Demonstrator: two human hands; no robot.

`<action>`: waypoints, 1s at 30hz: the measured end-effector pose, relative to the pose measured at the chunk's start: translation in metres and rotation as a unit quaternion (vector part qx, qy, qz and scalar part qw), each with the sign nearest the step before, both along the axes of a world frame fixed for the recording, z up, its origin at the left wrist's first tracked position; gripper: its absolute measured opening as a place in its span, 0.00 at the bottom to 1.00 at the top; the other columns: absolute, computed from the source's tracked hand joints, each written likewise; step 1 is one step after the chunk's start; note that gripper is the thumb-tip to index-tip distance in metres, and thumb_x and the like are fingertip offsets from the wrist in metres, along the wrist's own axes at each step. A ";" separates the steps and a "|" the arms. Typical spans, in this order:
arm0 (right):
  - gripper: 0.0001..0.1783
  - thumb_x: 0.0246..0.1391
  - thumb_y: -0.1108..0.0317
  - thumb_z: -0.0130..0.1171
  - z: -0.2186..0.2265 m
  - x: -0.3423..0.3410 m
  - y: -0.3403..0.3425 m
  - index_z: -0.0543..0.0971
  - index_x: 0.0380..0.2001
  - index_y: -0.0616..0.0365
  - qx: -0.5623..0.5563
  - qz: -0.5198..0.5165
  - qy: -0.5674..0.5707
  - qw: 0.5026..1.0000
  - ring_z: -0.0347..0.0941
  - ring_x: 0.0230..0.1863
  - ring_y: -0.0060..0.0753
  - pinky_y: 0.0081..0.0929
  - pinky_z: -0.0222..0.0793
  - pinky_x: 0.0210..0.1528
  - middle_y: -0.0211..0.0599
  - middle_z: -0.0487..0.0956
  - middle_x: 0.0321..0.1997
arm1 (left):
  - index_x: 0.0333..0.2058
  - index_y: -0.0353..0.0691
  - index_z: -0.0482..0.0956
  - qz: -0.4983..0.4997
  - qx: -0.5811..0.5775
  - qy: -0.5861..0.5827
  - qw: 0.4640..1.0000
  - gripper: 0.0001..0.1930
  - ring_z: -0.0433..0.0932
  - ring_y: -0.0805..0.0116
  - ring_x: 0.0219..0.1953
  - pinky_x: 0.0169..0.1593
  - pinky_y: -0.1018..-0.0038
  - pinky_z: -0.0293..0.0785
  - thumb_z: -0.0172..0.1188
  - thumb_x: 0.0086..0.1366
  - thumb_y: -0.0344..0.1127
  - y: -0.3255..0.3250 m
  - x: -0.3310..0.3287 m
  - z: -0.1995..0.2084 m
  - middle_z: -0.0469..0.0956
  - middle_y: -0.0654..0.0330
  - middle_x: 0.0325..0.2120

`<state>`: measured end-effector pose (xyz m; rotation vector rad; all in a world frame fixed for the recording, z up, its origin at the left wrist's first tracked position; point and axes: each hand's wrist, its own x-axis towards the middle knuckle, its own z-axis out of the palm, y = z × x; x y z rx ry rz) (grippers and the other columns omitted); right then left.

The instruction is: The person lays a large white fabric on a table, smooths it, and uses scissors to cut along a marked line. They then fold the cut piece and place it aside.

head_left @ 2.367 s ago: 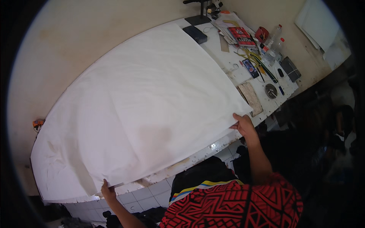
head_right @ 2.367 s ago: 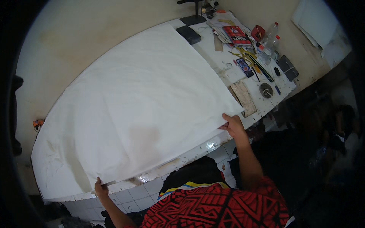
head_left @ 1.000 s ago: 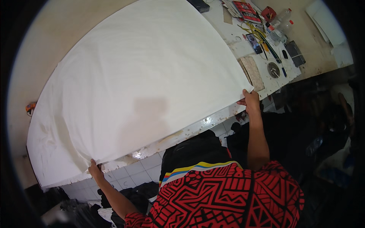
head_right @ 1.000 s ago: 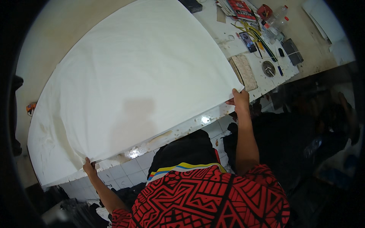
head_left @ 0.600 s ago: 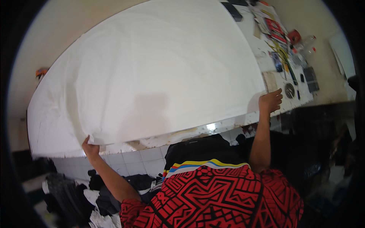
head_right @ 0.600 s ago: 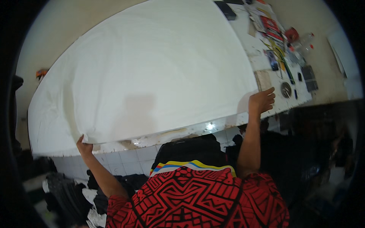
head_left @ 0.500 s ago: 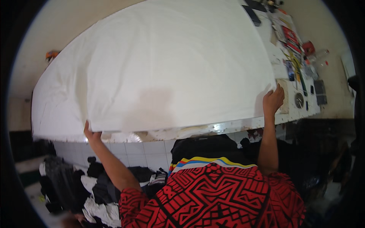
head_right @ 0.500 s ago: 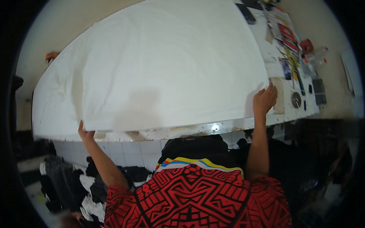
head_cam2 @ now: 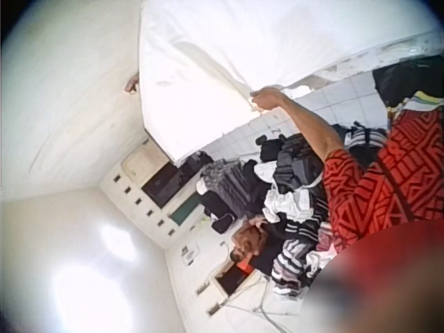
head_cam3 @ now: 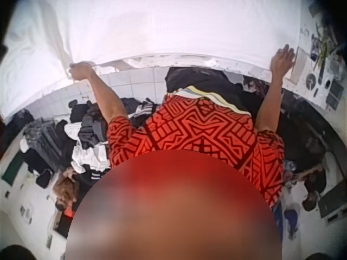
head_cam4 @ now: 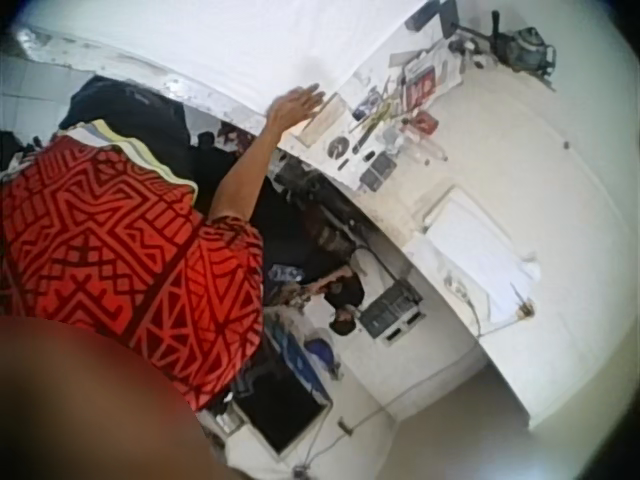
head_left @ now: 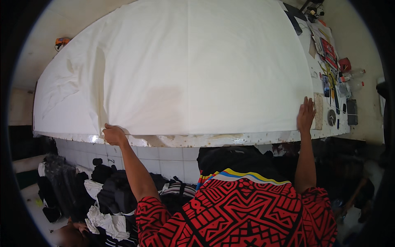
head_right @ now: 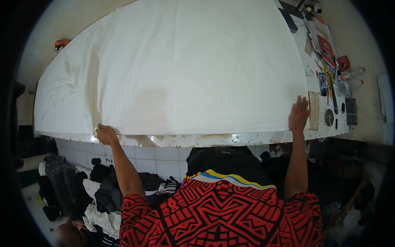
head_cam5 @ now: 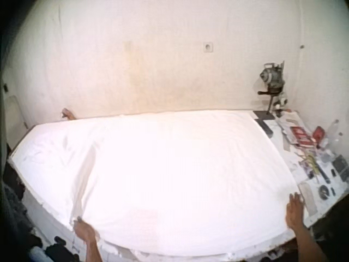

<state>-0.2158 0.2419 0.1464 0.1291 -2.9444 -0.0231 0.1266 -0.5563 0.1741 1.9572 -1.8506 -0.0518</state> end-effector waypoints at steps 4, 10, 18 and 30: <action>0.32 0.82 0.49 0.33 0.008 0.014 -0.035 0.60 0.81 0.47 -0.082 0.097 0.094 0.987 0.46 0.86 0.58 0.66 0.34 0.83 0.50 0.56 0.86 | 0.44 0.29 0.82 0.032 -0.016 0.031 0.999 0.25 0.87 0.35 0.44 0.49 0.45 0.84 0.49 0.81 0.49 0.003 -0.005 0.005 0.86 0.38 0.40; 0.31 0.82 0.53 0.36 0.011 0.024 -0.061 0.60 0.81 0.46 -0.071 0.105 0.020 0.992 0.47 0.86 0.58 0.67 0.36 0.83 0.50 0.56 0.85 | 0.44 0.30 0.80 -0.018 0.007 -0.026 0.999 0.23 0.88 0.37 0.42 0.46 0.46 0.85 0.49 0.80 0.49 -0.011 0.008 -0.009 0.87 0.38 0.37; 0.34 0.75 0.58 0.48 0.044 0.052 -0.170 0.61 0.81 0.51 -0.078 0.226 0.030 0.971 0.42 0.87 0.57 0.68 0.34 0.84 0.50 0.54 0.86 | 0.74 0.35 0.62 -0.202 -0.182 -0.024 0.962 0.33 0.62 0.41 0.75 0.72 0.42 0.61 0.53 0.80 0.50 0.133 -0.100 0.007 0.65 0.39 0.72; 0.33 0.76 0.57 0.49 0.061 -0.011 -0.046 0.63 0.79 0.52 -0.118 0.044 0.039 0.991 0.42 0.87 0.58 0.66 0.33 0.84 0.52 0.53 0.86 | 0.77 0.36 0.60 -0.729 -0.003 -0.060 0.681 0.34 0.44 0.38 0.83 0.82 0.42 0.36 0.55 0.78 0.41 0.375 -0.217 0.042 0.51 0.41 0.80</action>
